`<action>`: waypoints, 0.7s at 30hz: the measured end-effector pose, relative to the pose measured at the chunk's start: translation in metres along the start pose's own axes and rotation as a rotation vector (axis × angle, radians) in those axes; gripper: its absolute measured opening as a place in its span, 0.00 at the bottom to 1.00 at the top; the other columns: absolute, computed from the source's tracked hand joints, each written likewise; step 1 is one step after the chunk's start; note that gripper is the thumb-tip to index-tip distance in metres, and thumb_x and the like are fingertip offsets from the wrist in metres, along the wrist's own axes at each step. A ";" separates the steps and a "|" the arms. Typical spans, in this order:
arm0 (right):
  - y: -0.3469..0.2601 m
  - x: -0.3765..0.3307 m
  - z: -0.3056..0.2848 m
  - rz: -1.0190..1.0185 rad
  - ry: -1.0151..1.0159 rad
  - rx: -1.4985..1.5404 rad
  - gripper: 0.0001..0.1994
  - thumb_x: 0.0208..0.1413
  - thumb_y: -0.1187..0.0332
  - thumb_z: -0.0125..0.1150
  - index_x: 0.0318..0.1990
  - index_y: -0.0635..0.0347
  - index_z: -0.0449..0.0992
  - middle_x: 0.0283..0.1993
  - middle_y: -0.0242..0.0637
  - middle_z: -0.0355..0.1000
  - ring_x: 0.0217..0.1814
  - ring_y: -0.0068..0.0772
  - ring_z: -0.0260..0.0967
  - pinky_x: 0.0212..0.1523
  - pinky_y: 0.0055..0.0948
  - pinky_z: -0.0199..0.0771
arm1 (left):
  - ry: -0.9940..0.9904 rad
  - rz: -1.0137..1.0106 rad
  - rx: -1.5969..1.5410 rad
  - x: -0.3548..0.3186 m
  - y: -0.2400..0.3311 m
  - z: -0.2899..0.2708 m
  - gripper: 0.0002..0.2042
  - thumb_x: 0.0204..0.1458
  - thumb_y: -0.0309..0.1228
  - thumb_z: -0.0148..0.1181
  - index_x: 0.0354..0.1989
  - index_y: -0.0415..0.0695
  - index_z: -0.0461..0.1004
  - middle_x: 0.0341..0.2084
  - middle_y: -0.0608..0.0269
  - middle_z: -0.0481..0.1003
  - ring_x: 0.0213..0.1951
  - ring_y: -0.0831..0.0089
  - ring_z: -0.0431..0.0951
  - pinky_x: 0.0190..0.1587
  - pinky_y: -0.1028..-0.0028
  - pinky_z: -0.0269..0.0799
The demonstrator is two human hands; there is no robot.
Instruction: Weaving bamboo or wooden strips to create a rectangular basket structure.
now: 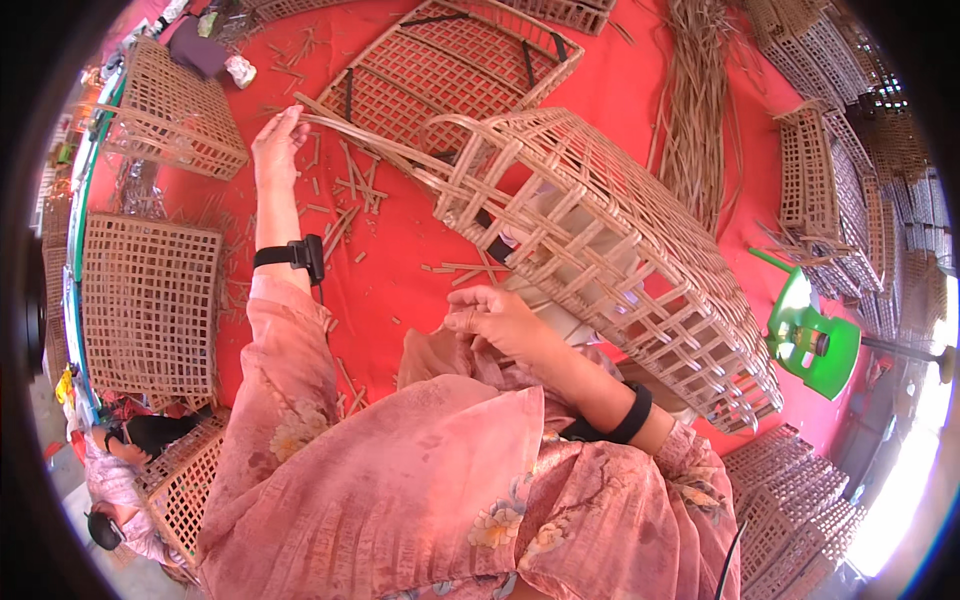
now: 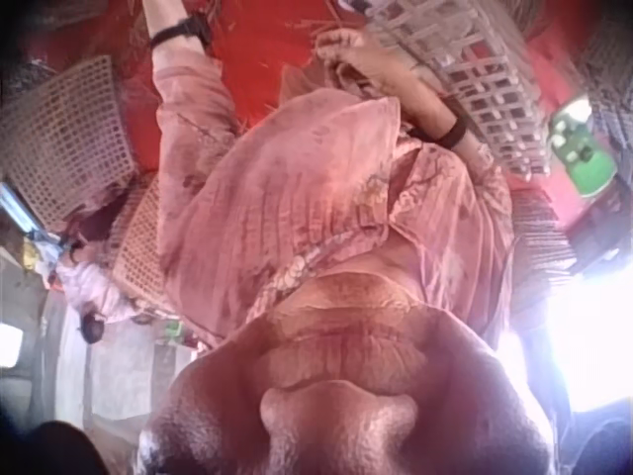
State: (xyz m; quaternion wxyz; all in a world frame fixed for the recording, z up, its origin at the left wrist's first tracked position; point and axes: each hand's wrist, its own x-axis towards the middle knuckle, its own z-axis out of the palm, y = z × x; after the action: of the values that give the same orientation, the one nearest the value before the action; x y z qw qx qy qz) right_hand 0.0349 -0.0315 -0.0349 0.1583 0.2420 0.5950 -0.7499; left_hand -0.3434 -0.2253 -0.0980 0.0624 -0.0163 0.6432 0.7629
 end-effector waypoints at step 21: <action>0.028 0.048 -0.008 0.049 -0.061 0.943 0.15 0.60 0.53 0.62 0.47 0.49 0.72 0.48 0.32 0.73 0.40 0.30 0.71 0.36 0.29 0.71 | -0.062 0.764 0.240 -0.249 0.197 0.058 0.06 0.59 0.22 0.56 0.35 0.34 0.79 0.24 0.61 0.76 0.25 0.82 0.74 0.28 0.82 0.68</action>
State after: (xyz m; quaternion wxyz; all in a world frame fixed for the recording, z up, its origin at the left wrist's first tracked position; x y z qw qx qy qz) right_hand 0.0114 -0.0279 -0.0857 0.0661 0.2795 0.1785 -0.9411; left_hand -0.1159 -0.2191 0.1308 -0.2050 0.2541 0.6856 0.6507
